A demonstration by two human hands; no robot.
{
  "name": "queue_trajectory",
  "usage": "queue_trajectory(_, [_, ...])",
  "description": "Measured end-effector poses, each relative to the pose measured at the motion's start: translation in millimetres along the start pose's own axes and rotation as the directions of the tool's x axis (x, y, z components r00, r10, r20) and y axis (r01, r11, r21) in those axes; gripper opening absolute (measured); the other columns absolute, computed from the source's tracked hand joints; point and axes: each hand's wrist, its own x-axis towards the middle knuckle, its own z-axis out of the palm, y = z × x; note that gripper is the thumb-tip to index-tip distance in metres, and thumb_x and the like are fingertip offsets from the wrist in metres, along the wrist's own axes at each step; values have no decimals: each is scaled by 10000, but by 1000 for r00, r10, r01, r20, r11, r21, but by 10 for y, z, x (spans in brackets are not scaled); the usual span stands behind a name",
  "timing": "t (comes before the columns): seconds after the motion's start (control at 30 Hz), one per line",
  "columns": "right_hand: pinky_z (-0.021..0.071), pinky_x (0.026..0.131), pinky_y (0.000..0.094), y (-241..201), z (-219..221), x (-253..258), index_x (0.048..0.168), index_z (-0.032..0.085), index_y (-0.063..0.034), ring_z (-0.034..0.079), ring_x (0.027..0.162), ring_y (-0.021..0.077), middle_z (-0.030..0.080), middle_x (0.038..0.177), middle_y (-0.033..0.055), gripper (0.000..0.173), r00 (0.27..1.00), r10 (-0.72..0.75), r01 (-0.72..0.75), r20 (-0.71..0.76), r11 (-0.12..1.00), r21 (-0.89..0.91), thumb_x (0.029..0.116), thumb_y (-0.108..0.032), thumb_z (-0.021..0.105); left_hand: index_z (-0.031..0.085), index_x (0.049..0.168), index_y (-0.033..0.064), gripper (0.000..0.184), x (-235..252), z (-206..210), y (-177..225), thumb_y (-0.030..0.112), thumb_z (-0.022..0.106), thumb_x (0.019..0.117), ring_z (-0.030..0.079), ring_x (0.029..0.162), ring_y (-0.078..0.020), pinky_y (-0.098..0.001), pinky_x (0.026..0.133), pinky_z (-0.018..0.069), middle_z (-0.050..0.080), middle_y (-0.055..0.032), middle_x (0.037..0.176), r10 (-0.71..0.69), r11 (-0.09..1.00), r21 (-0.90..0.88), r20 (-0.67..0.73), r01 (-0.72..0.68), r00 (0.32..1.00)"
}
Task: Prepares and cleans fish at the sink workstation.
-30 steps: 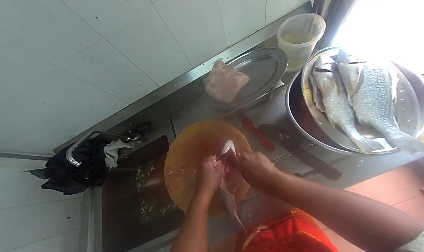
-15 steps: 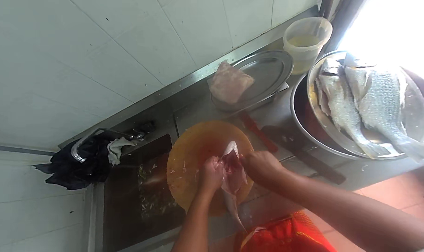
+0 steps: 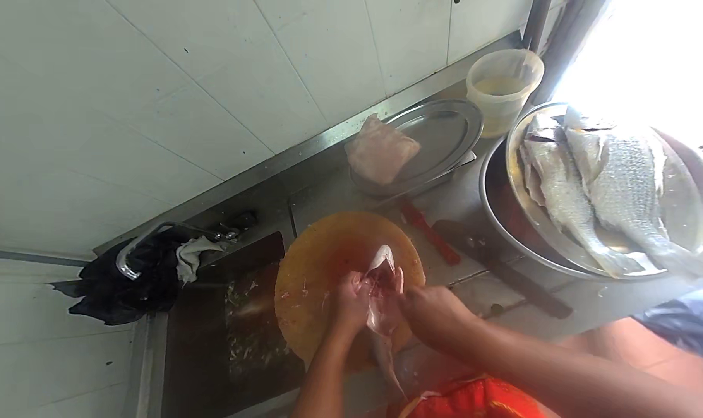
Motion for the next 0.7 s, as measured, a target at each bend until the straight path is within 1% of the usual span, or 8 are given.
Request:
queue_trajectory(0.13, [589, 706, 555, 64, 10, 182, 1092, 687, -57, 704, 893, 353, 689, 997, 153, 155, 990, 109, -104, -88, 993, 57, 966, -90, 603, 671, 1194, 69, 263, -7, 40, -77, 251, 575, 1031, 689, 858, -204, -467, 818, 584, 707, -93, 940, 23, 998, -64, 1, -23, 1000])
queue_trajectory(0.23, [579, 777, 600, -121, 75, 54, 1208, 618, 25, 685, 980, 422, 654, 1102, 232, 240, 1000, 19, -18, -5, 994, 104, 995, -41, 529, 657, 1203, 37, 276, 7, 0, -93, 225, 546, 1035, 699, 840, -174, -416, 807, 598, 711, -94, 924, 50, 984, -175, 32, -44, 998])
queue_trajectory(0.3, [581, 770, 572, -112, 100, -18, 1213, 616, -6, 695, 961, 396, 660, 1082, 206, 250, 1000, -9, 10, -13, 996, 92, 1026, -98, 479, 653, 1210, 28, 286, 5, -35, -101, 228, 540, 1039, 697, 850, -176, -410, 817, 594, 707, -99, 931, 46, 977, -209, 47, -35, 998])
queue_trajectory(0.4, [585, 739, 567, 26, 106, 99, 1117, 666, -53, 706, 920, 366, 689, 1022, 161, 198, 992, 116, -110, -56, 988, 110, 1030, -139, 510, 650, 1226, 46, 290, -8, -26, -103, 254, 548, 1053, 694, 878, -187, -433, 840, 585, 710, -100, 966, 16, 980, -197, 66, -2, 998])
queue_trajectory(0.43, [586, 735, 567, 44, 111, 148, 1128, 665, -53, 706, 914, 367, 689, 1021, 160, 190, 989, 137, -131, -57, 986, 103, 1020, -125, 526, 649, 1235, 56, 294, 1, -32, -91, 264, 548, 1054, 695, 891, -189, -439, 847, 585, 712, -98, 981, 7, 984, -179, 75, 6, 997])
queue_trajectory(0.57, [566, 847, 609, -91, 8, -44, 1199, 620, 31, 669, 1041, 439, 645, 1156, 242, 232, 987, 33, -42, 156, 998, 56, 1023, -29, 481, 644, 1266, 81, 338, 21, -90, -41, 321, 559, 1043, 703, 938, -218, -487, 874, 584, 718, -108, 1028, -20, 998, -53, 115, 26, 993])
queue_trajectory(0.63, [578, 796, 586, -59, -64, -80, 1155, 636, -4, 691, 988, 415, 670, 1095, 210, 206, 984, 59, -57, 169, 998, -12, 1037, -64, 478, 636, 1285, 95, 373, 8, -109, -31, 369, 563, 1042, 703, 950, -229, -501, 874, 582, 717, -111, 1055, -35, 999, -14, 142, 37, 989])
queue_trajectory(0.7, [589, 738, 566, 9, -70, 26, 1114, 667, -50, 704, 933, 377, 688, 1035, 171, 180, 990, 109, -105, 90, 994, -42, 1027, -100, 518, 628, 1283, 98, 389, 6, -105, -43, 397, 560, 1043, 693, 944, -240, -510, 863, 580, 704, -116, 1058, -24, 1000, 3, 168, 24, 986])
